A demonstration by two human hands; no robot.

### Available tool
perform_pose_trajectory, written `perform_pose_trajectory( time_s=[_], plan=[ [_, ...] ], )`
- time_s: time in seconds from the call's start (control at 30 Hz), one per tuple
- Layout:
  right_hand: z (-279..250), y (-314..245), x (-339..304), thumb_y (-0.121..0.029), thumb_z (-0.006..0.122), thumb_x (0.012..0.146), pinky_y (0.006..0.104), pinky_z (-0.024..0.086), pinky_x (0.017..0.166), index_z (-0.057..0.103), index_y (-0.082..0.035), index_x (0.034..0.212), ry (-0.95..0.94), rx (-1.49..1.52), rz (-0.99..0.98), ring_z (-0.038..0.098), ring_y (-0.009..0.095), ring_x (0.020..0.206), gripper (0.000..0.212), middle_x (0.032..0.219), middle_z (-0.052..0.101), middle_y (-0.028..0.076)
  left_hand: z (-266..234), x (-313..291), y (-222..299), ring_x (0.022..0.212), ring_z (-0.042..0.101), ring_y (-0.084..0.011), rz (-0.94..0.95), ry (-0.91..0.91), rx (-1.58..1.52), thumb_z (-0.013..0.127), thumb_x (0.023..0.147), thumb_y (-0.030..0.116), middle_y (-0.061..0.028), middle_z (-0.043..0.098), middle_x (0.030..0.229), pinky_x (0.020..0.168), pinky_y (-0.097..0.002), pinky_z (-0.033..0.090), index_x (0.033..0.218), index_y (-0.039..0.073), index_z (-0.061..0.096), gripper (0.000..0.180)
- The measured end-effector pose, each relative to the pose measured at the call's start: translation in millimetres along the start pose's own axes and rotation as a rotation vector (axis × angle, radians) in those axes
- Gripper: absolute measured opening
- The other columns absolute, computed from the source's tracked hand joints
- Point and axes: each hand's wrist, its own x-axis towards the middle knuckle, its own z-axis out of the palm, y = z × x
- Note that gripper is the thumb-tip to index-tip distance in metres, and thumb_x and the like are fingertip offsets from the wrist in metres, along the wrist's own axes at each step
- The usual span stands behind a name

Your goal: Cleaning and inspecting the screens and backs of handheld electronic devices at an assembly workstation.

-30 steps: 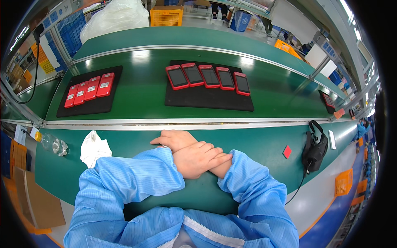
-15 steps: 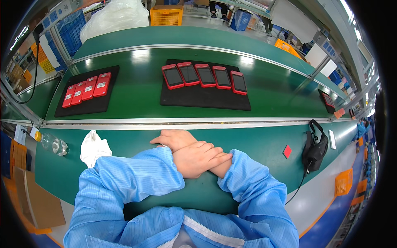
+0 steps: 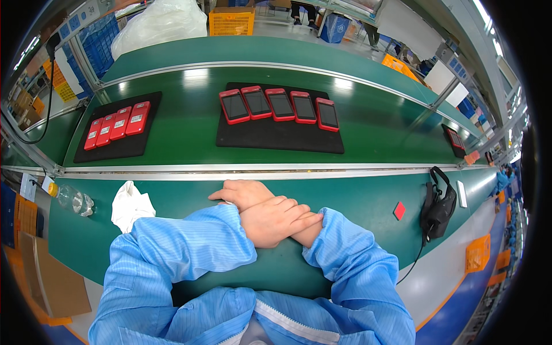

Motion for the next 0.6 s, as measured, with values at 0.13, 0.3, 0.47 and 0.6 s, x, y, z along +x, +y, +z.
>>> perform_pose_trajectory(
  time_s=[0.13,0.3,0.47,0.6],
  plan=[
    [-1.8,0.8,-2.8,-0.026,0.069,0.087,0.0386,0.054,0.069,0.069,-0.014,0.116,0.007,0.004,0.005,0.064,0.027,0.082,0.031,0.088,0.059,0.007,2.7,3.0,0.3,0.108,0.062,-0.0277,0.0,0.002,0.002,0.064,0.078,0.01,-0.0116,0.058,0.13,0.096,-0.0389,0.048,0.152,0.006,0.04,0.077],
    [-4.4,0.4,-4.3,-0.024,0.069,0.084,0.0396,0.053,0.071,0.072,-0.011,0.109,0.018,0.022,0.021,0.064,0.027,0.084,0.028,0.085,0.06,0.007,5.6,6.1,0.5,0.106,0.063,-0.0274,0.005,0.027,0.009,0.063,0.078,0.01,-0.0116,0.059,0.129,0.095,-0.0386,0.049,0.151,0.006,0.041,0.076],
    [-6.1,3.0,-7.5,-0.024,0.069,0.084,0.0396,0.053,0.07,0.072,-0.011,0.109,0.014,0.016,0.021,0.064,0.027,0.083,0.028,0.085,0.06,0.007,6.5,9.9,1.6,0.106,0.063,-0.027,0.006,0.041,0.023,0.063,0.078,0.011,-0.0112,0.059,0.128,0.095,-0.0382,0.049,0.151,0.006,0.042,0.076],
    [-6.1,9.5,-11.8,-0.026,0.068,0.088,0.038,0.054,0.068,0.069,-0.016,0.118,-0.015,-0.013,0.007,0.065,0.027,0.083,0.032,0.09,0.06,0.006,8.0,13.3,1.9,0.106,0.063,-0.027,0.007,0.046,0.022,0.063,0.078,0.011,-0.0109,0.059,0.128,0.094,-0.0376,0.049,0.151,0.006,0.042,0.076]
  ],
)
